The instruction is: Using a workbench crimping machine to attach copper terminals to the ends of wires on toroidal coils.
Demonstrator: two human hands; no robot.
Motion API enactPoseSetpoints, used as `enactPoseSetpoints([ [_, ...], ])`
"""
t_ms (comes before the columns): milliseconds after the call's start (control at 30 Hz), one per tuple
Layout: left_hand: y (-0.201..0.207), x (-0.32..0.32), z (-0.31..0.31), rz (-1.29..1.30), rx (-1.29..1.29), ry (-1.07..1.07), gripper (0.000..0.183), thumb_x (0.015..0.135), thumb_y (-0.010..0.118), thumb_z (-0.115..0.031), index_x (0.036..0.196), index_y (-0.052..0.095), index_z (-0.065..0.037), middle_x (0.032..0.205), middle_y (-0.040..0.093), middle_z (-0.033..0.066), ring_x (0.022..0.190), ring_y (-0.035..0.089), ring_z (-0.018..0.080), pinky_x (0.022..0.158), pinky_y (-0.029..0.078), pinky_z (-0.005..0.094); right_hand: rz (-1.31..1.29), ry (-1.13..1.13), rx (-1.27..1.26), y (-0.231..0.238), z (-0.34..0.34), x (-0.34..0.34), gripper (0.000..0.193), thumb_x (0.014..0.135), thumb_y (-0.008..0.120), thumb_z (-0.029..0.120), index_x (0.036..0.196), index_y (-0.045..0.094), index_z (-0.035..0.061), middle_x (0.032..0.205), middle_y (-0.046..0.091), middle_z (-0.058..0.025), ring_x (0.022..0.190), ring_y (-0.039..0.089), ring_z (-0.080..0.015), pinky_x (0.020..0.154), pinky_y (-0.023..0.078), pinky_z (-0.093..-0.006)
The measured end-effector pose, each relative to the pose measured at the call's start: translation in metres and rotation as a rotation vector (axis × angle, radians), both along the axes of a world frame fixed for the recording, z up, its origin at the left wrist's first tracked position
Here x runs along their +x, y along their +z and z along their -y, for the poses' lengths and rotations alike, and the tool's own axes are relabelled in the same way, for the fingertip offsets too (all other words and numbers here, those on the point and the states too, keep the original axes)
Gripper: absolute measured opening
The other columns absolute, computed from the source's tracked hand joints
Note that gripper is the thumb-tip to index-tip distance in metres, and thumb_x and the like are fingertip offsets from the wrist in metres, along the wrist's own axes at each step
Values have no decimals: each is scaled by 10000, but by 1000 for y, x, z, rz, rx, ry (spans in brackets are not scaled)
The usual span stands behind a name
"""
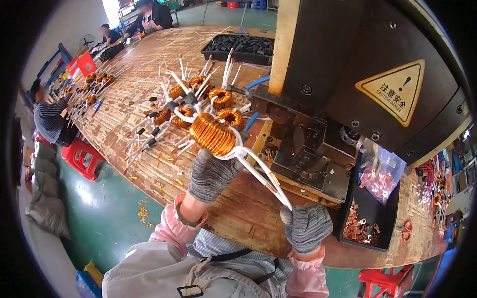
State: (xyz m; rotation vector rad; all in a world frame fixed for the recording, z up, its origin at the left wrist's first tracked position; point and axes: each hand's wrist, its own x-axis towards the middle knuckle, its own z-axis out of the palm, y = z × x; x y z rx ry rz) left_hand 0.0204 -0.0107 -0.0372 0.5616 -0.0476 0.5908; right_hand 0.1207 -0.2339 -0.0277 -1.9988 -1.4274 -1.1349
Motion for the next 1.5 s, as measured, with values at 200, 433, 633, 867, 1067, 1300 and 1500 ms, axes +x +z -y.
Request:
enactPoseSetpoints([
  [200, -7, -4, -9, 108, 69, -140, 985, 695, 727, -595, 1413, 310, -67, 1398, 398, 195, 1201, 500, 353, 957, 473, 519, -22, 5, -94, -3, 8, 3, 248, 839, 681, 277, 877, 531, 83, 705, 509, -87, 588, 516, -271, 504, 419, -385],
  [433, -21, -13, -26, 132, 17, -247, 1028, 675, 587, -772, 1405, 329, -95, 1343, 456, 164, 1168, 502, 391, 897, 468, 612, -102, 40, -151, 17, 11, 7, 304, 754, 725, 310, 868, 537, 100, 661, 467, -44, 569, 506, -231, 492, 414, -368],
  [633, -18, 3, -32, 92, -172, -9, 995, 691, 514, -799, 1399, 342, -119, 1390, 394, 160, 1245, 410, 368, 1031, 349, 580, -522, 132, 26, 10, 15, 8, 163, 813, 657, 229, 861, 590, 89, 728, 542, -79, 675, 559, -273, 577, 461, -388],
  [867, -21, 27, -27, 357, -11, -329, 985, 711, 562, -753, 1398, 326, -87, 1298, 477, 157, 1092, 518, 346, 920, 466, 522, -1169, 326, 269, 18, 49, 26, 192, 951, 515, 167, 866, 596, 15, 730, 551, -91, 631, 550, -223, 580, 445, -320],
  [1067, -65, 16, -61, 306, -86, -319, 1031, 606, 659, -759, 1326, 383, -74, 1196, 495, 124, 1079, 473, 301, 977, 392, 577, -658, -429, -134, -8, 143, 135, 242, 833, 671, 261, 952, 624, 56, 854, 640, -167, 791, 622, -351, 701, 488, -427],
  [1300, -41, 19, -48, 115, -133, -116, 913, 733, 511, -765, 1325, 391, -80, 1199, 502, 140, 1043, 513, 299, 1008, 381, 560, -901, -576, -519, -52, 149, 176, 355, 778, 700, 357, 951, 619, 57, 884, 652, -176, 840, 624, -361, 754, 496, -433],
  [1500, -50, 25, -50, 371, -158, -200, 958, 744, 482, -766, 1344, 385, -25, 1311, 464, 209, 1154, 491, 368, 1003, 377, 600, -834, -598, -501, -49, 144, 172, 393, 761, 719, 335, 985, 623, 26, 950, 650, -198, 934, 609, -375, 783, 494, -429],
])
